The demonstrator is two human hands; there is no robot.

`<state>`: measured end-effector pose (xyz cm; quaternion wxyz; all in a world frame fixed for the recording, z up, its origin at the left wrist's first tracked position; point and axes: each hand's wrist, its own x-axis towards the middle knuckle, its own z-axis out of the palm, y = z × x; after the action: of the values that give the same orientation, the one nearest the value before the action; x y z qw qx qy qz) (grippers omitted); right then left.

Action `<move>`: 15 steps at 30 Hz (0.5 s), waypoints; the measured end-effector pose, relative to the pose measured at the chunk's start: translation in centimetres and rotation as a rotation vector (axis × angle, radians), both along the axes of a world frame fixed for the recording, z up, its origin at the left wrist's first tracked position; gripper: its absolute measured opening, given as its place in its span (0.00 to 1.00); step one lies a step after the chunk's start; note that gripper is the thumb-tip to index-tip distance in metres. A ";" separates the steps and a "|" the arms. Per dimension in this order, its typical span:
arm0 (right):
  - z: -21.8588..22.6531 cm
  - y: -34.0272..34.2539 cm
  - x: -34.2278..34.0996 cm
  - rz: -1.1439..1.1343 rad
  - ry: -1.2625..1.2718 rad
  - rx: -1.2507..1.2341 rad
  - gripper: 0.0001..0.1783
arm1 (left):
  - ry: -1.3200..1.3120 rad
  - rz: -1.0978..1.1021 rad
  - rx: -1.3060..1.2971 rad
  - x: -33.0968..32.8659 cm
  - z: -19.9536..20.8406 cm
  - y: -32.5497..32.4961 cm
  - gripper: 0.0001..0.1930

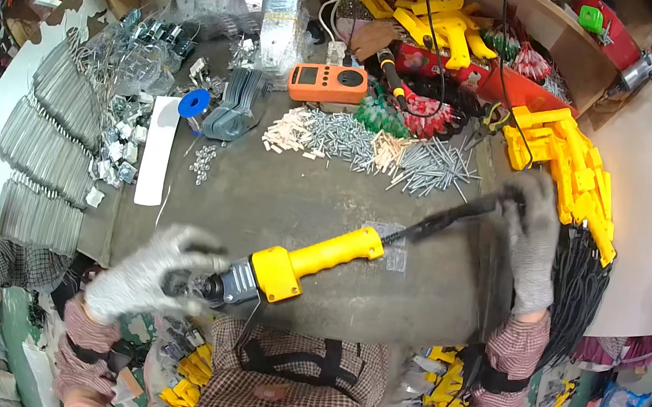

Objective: Soldering wires and assembling a yellow plastic hardware housing for an electronic or power component.

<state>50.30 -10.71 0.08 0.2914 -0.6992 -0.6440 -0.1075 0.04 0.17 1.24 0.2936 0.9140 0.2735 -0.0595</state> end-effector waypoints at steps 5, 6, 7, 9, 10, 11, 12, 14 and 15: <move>13.2 4.1 -15.1 0.369 -0.057 0.351 0.15 | -0.912 0.106 0.078 11.1 9.6 -0.7 0.40; 14.0 5.8 -16.1 0.412 -0.516 0.612 0.18 | -1.008 0.162 0.019 12.1 11.1 -1.1 0.31; 15.6 7.6 -19.7 0.802 0.119 0.474 0.21 | -1.108 0.221 -0.048 12.0 12.1 -1.4 0.21; 18.5 6.2 -23.1 0.912 0.516 0.324 0.37 | -1.091 0.610 -0.136 8.2 13.7 -2.1 0.11; 17.7 5.2 -22.9 0.930 0.519 0.336 0.37 | -1.061 0.862 0.017 5.2 13.9 -4.0 0.16; 16.3 4.1 -22.2 0.844 0.594 0.236 0.30 | -1.212 0.795 -0.224 -3.1 11.9 -3.0 0.23; 14.4 3.5 -21.3 0.771 0.671 0.113 0.26 | -1.279 0.658 -0.278 -8.6 11.4 -5.0 0.25; 9.3 1.5 -19.6 0.645 0.791 -0.048 0.19 | -1.416 0.792 -0.148 -17.8 9.4 -10.5 0.24; 6.8 0.6 -15.5 0.525 0.690 -0.206 0.20 | -1.446 0.842 -0.138 -20.7 9.4 -13.0 0.22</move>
<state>34.79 -10.15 6.91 0.4356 -0.5321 -0.6722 0.2744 -20.65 -12.86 10.64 0.4497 0.5286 0.3321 0.6388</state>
